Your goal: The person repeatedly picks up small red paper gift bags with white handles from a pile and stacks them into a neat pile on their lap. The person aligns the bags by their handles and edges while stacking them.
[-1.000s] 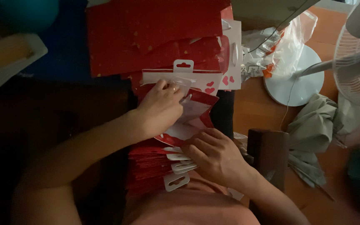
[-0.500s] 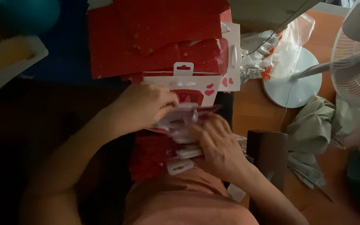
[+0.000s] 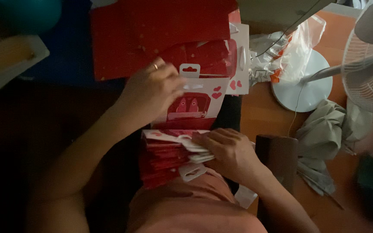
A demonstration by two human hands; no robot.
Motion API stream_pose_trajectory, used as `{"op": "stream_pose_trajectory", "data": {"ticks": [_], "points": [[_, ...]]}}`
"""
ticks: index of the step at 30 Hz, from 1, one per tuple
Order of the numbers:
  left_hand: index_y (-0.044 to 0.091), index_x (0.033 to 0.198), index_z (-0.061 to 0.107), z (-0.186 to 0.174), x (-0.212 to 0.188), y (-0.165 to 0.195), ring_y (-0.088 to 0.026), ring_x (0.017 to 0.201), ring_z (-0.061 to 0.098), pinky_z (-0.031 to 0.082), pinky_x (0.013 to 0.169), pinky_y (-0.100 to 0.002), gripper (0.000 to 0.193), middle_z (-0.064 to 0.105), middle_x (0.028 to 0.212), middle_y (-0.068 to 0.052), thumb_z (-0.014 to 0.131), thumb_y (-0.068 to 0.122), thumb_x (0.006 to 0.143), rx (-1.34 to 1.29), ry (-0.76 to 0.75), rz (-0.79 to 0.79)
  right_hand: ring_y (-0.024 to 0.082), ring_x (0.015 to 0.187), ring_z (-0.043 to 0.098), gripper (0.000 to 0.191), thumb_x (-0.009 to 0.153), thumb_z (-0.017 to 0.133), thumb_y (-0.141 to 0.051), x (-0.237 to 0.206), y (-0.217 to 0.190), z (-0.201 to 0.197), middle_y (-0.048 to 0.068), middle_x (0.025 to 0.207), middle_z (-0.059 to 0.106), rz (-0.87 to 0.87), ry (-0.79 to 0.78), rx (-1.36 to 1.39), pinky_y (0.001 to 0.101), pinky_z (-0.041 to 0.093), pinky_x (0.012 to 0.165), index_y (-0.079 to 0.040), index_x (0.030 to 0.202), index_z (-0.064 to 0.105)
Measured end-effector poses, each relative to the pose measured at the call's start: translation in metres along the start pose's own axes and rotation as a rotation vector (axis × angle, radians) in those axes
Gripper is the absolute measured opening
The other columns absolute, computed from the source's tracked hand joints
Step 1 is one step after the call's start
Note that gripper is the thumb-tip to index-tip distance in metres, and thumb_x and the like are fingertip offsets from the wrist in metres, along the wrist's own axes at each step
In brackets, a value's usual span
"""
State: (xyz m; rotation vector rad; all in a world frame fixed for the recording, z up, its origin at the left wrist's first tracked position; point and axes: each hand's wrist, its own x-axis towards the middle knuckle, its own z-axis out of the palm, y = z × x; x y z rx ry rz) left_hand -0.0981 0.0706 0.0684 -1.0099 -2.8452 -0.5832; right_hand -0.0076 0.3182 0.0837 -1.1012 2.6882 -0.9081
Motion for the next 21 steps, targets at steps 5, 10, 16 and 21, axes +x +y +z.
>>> {"op": "stream_pose_trajectory", "data": {"ticks": [5, 10, 16, 21], "points": [[0.010, 0.107, 0.076, 0.018, 0.001, -0.014, -0.027, 0.098, 0.065, 0.055, 0.083, -0.044, 0.029, 0.070, 0.097, -0.009, 0.077, 0.025, 0.082, 0.181, 0.038, 0.006, 0.027, 0.094, 0.074, 0.054, 0.067, 0.082, -0.011, -0.003, -0.009, -0.033, 0.009, 0.109, 0.077, -0.015, -0.053, 0.033, 0.0405, 0.058, 0.080, -0.006, 0.120, 0.073], [0.012, 0.097, 0.077, 0.006, -0.001, -0.009, -0.022, 0.087, 0.066, 0.054, 0.083, -0.041, 0.009, 0.069, 0.088, -0.005, 0.078, 0.019, 0.091, -0.145, -0.152, -0.069, 0.027, 0.092, 0.073, 0.059, 0.057, 0.077, -0.005, -0.017, -0.017, -0.055, 0.007, 0.106, 0.078, 0.102, -0.125, -0.079, 0.0408, 0.058, 0.077, -0.009, 0.116, 0.074], [0.011, 0.094, 0.079, -0.017, -0.011, 0.003, -0.021, 0.085, 0.068, 0.055, 0.077, -0.037, 0.011, 0.069, 0.090, -0.004, 0.078, 0.018, 0.087, -0.432, -0.077, -0.044, 0.027, 0.102, 0.068, 0.044, 0.074, 0.084, -0.018, -0.003, -0.011, -0.036, 0.007, 0.107, 0.071, 0.218, -0.159, -0.091, 0.0421, 0.055, 0.086, -0.012, 0.117, 0.074], [0.011, 0.095, 0.080, -0.021, -0.015, 0.015, -0.024, 0.089, 0.067, 0.054, 0.078, -0.038, 0.012, 0.070, 0.091, -0.006, 0.077, 0.019, 0.085, -0.435, -0.085, -0.003, 0.042, 0.131, 0.056, 0.054, 0.063, 0.081, -0.030, 0.002, -0.008, -0.035, 0.021, 0.136, 0.063, -0.016, 0.109, -0.335, 0.0528, 0.036, 0.113, -0.014, 0.113, 0.070]]}}
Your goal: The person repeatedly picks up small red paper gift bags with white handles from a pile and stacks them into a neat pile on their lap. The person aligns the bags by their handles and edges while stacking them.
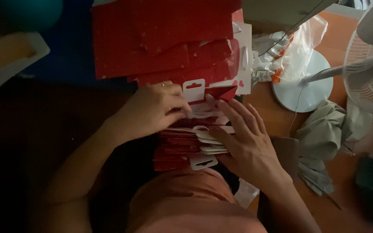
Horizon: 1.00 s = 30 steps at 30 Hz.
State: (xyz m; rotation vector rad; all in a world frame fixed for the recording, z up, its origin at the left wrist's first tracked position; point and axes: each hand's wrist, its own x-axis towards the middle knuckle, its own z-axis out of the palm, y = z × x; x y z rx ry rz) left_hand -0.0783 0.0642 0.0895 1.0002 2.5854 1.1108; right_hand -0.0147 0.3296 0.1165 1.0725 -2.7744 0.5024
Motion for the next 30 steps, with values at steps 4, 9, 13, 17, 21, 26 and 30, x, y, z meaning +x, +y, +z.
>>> {"op": "stream_pose_trajectory", "data": {"ticks": [4, 9, 13, 17, 21, 26, 30], "points": [[0.011, 0.093, 0.079, 0.000, -0.002, 0.007, -0.022, 0.090, 0.066, 0.054, 0.081, -0.037, 0.015, 0.071, 0.091, -0.005, 0.077, 0.026, 0.088, -0.120, -0.095, 0.010, 0.032, 0.122, 0.062, 0.056, 0.072, 0.084, -0.022, -0.003, 0.001, 0.012, 0.014, 0.120, 0.068, 0.017, -0.100, 0.104, 0.0554, 0.035, 0.119, -0.005, 0.122, 0.067], [0.009, 0.108, 0.077, -0.006, -0.004, 0.001, -0.022, 0.095, 0.065, 0.054, 0.084, -0.036, 0.025, 0.071, 0.101, -0.007, 0.074, 0.027, 0.090, -0.101, 0.119, -0.052, 0.030, 0.123, 0.062, 0.056, 0.078, 0.083, -0.019, -0.011, 0.003, 0.020, 0.013, 0.117, 0.069, 0.054, -0.114, 0.155, 0.0528, 0.039, 0.122, -0.004, 0.125, 0.057], [0.006, 0.122, 0.073, 0.002, -0.001, -0.007, -0.023, 0.100, 0.068, 0.054, 0.086, -0.038, 0.038, 0.075, 0.112, -0.010, 0.071, 0.031, 0.094, -0.095, 0.023, -0.019, 0.032, 0.121, 0.061, 0.072, 0.071, 0.084, -0.016, -0.010, 0.002, 0.019, 0.014, 0.115, 0.068, 0.042, -0.115, 0.123, 0.0537, 0.039, 0.119, -0.007, 0.135, 0.053], [0.012, 0.116, 0.078, 0.008, 0.000, -0.010, -0.020, 0.089, 0.073, 0.057, 0.081, -0.037, 0.031, 0.078, 0.103, -0.007, 0.065, 0.033, 0.097, -0.266, -0.259, -0.139, 0.042, 0.132, 0.051, 0.088, 0.069, 0.084, -0.021, -0.005, 0.000, 0.017, 0.024, 0.136, 0.057, 0.057, 0.024, 0.138, 0.0520, 0.039, 0.114, -0.007, 0.146, 0.043], [0.010, 0.111, 0.080, 0.004, 0.001, -0.012, -0.022, 0.088, 0.074, 0.057, 0.080, -0.038, 0.031, 0.080, 0.100, -0.008, 0.067, 0.033, 0.095, -0.333, -0.420, -0.064, 0.039, 0.131, 0.053, 0.100, 0.065, 0.084, -0.025, 0.000, 0.003, 0.014, 0.024, 0.139, 0.058, 0.087, -0.005, 0.120, 0.0556, 0.037, 0.115, 0.000, 0.151, 0.039], [0.013, 0.113, 0.078, 0.005, 0.012, -0.027, -0.019, 0.096, 0.074, 0.059, 0.087, -0.038, 0.028, 0.079, 0.106, -0.007, 0.067, 0.032, 0.095, -0.235, -0.243, -0.121, 0.031, 0.107, 0.066, 0.062, 0.070, 0.085, -0.020, 0.005, 0.004, 0.006, 0.011, 0.113, 0.072, 0.131, -0.171, 0.182, 0.0495, 0.047, 0.104, -0.007, 0.126, 0.064], [0.010, 0.126, 0.071, 0.000, 0.040, -0.068, -0.023, 0.116, 0.067, 0.055, 0.102, -0.043, 0.033, 0.074, 0.126, -0.010, 0.067, 0.032, 0.102, 0.146, 0.122, -0.173, 0.031, 0.097, 0.067, 0.057, 0.066, 0.083, -0.017, 0.010, 0.002, 0.006, 0.011, 0.106, 0.073, 0.106, -0.190, 0.206, 0.0449, 0.052, 0.092, -0.004, 0.119, 0.068]]}}
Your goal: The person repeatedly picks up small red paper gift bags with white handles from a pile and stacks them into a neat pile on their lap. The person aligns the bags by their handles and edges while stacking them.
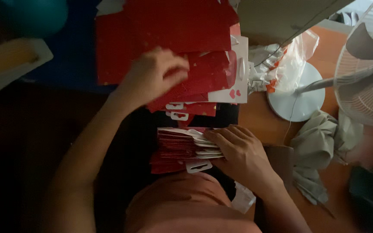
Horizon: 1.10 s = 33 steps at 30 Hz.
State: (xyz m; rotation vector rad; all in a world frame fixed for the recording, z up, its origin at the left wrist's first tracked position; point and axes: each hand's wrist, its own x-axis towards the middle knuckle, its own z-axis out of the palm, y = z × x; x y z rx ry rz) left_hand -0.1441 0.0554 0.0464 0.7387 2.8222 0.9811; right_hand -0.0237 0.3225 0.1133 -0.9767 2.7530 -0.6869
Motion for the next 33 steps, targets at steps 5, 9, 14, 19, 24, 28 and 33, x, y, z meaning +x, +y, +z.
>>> {"op": "stream_pose_trajectory", "data": {"ticks": [5, 9, 14, 19, 24, 28, 33], "points": [[-0.001, 0.140, 0.057, 0.018, 0.045, -0.031, -0.043, 0.131, 0.051, 0.046, 0.108, -0.058, 0.077, 0.059, 0.139, -0.022, 0.081, 0.045, 0.084, 0.462, 0.322, 0.002, 0.031, 0.097, 0.067, 0.059, 0.063, 0.084, -0.016, 0.002, -0.002, -0.002, 0.011, 0.106, 0.072, -0.002, 0.016, 0.006, 0.0446, 0.052, 0.091, -0.004, 0.119, 0.067], [0.003, 0.145, 0.051, 0.022, 0.053, -0.037, -0.045, 0.130, 0.052, 0.046, 0.103, -0.058, 0.083, 0.054, 0.145, -0.025, 0.081, 0.049, 0.082, 0.421, 0.187, -0.031, 0.031, 0.099, 0.067, 0.058, 0.064, 0.084, -0.014, 0.001, 0.000, -0.001, 0.011, 0.108, 0.072, -0.002, 0.011, 0.007, 0.0453, 0.050, 0.093, -0.005, 0.118, 0.067], [0.003, 0.150, 0.051, 0.018, 0.057, -0.040, -0.043, 0.113, 0.068, 0.063, 0.085, -0.046, 0.055, 0.057, 0.141, -0.031, 0.066, 0.027, 0.103, 0.545, 0.098, 0.028, 0.032, 0.100, 0.066, 0.065, 0.062, 0.083, -0.015, 0.001, 0.003, 0.001, 0.012, 0.110, 0.072, -0.014, 0.005, 0.025, 0.0453, 0.050, 0.095, -0.003, 0.123, 0.065], [0.001, 0.142, 0.056, -0.001, 0.065, -0.034, -0.024, 0.074, 0.076, 0.062, 0.054, -0.028, 0.036, 0.072, 0.104, -0.021, 0.056, 0.016, 0.110, 0.866, 0.101, 0.114, 0.032, 0.100, 0.066, 0.061, 0.063, 0.083, -0.015, -0.001, 0.003, 0.000, 0.012, 0.108, 0.071, -0.005, -0.011, 0.011, 0.0447, 0.050, 0.095, -0.005, 0.120, 0.066], [0.000, 0.146, 0.056, -0.048, 0.049, -0.008, -0.014, 0.053, 0.068, 0.052, 0.040, -0.021, 0.034, 0.070, 0.076, -0.012, 0.055, 0.009, 0.114, 0.944, 0.184, 0.162, 0.032, 0.100, 0.065, 0.061, 0.063, 0.084, -0.016, 0.000, 0.003, 0.002, 0.011, 0.105, 0.070, 0.013, -0.017, -0.001, 0.0456, 0.050, 0.093, -0.006, 0.120, 0.066], [0.003, 0.137, 0.054, -0.019, 0.009, 0.046, -0.017, 0.051, 0.069, 0.056, 0.039, -0.027, 0.048, 0.071, 0.076, -0.012, 0.061, 0.023, 0.094, 1.060, 0.059, 0.144, 0.033, 0.101, 0.065, 0.068, 0.059, 0.084, -0.017, 0.002, 0.005, 0.004, 0.012, 0.108, 0.070, -0.045, 0.034, -0.007, 0.0457, 0.050, 0.093, -0.004, 0.123, 0.065], [0.007, 0.134, 0.056, 0.015, 0.013, 0.035, -0.032, 0.115, 0.065, 0.062, 0.080, -0.046, 0.062, 0.068, 0.116, -0.018, 0.071, 0.051, 0.093, 0.522, -0.181, 0.002, 0.032, 0.102, 0.065, 0.066, 0.064, 0.085, -0.019, -0.002, 0.004, 0.004, 0.012, 0.110, 0.071, -0.028, 0.019, 0.004, 0.0459, 0.049, 0.095, -0.003, 0.124, 0.064]]}}
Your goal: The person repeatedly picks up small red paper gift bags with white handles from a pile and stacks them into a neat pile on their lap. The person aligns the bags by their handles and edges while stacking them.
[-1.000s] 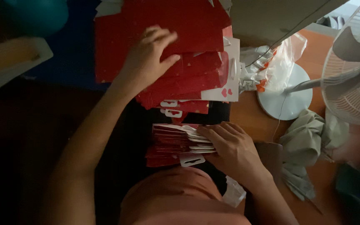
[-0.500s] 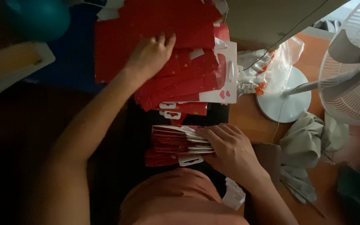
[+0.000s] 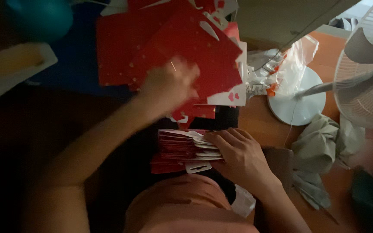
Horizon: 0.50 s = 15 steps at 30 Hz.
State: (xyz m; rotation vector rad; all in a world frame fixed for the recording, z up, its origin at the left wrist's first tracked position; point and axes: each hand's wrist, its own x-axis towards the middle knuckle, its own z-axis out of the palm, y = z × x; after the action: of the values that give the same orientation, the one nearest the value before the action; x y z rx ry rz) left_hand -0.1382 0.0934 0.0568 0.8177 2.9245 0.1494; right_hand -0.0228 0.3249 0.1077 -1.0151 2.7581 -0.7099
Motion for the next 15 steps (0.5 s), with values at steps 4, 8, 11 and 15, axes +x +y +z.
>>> {"op": "stream_pose_trajectory", "data": {"ticks": [4, 8, 11, 15], "points": [[0.002, 0.145, 0.046, 0.014, 0.029, -0.057, -0.042, 0.132, 0.050, 0.048, 0.101, -0.057, 0.096, 0.052, 0.144, -0.028, 0.082, 0.059, 0.076, 0.084, 0.458, -0.088, 0.030, 0.104, 0.066, 0.060, 0.066, 0.085, -0.019, 0.000, -0.002, 0.001, 0.012, 0.114, 0.071, 0.035, -0.030, -0.012, 0.0454, 0.049, 0.094, -0.005, 0.121, 0.064], [0.002, 0.154, 0.033, 0.022, 0.045, -0.077, -0.046, 0.134, 0.045, 0.040, 0.110, -0.062, 0.111, 0.047, 0.145, -0.031, 0.090, 0.057, 0.075, -0.173, 0.148, -0.324, 0.031, 0.103, 0.065, 0.062, 0.064, 0.085, -0.020, 0.001, -0.001, -0.001, 0.011, 0.112, 0.071, 0.021, -0.028, 0.013, 0.0458, 0.049, 0.095, -0.005, 0.121, 0.065], [-0.003, 0.152, 0.033, 0.026, 0.044, -0.077, -0.049, 0.127, 0.056, 0.047, 0.101, -0.065, 0.126, 0.053, 0.135, -0.037, 0.090, 0.067, 0.065, -0.012, 0.324, -0.265, 0.031, 0.103, 0.065, 0.061, 0.064, 0.084, -0.019, 0.002, -0.001, -0.002, 0.010, 0.111, 0.071, 0.034, -0.040, 0.008, 0.0456, 0.049, 0.096, -0.005, 0.120, 0.066], [-0.005, 0.161, 0.025, 0.025, 0.035, -0.078, -0.029, 0.100, 0.074, 0.063, 0.088, -0.044, 0.105, 0.071, 0.117, -0.024, 0.083, 0.040, 0.086, -0.586, 0.333, -0.279, 0.031, 0.103, 0.065, 0.061, 0.064, 0.084, -0.020, 0.002, -0.002, 0.000, 0.011, 0.111, 0.071, 0.029, -0.048, -0.012, 0.0462, 0.049, 0.096, -0.004, 0.120, 0.066]]}}
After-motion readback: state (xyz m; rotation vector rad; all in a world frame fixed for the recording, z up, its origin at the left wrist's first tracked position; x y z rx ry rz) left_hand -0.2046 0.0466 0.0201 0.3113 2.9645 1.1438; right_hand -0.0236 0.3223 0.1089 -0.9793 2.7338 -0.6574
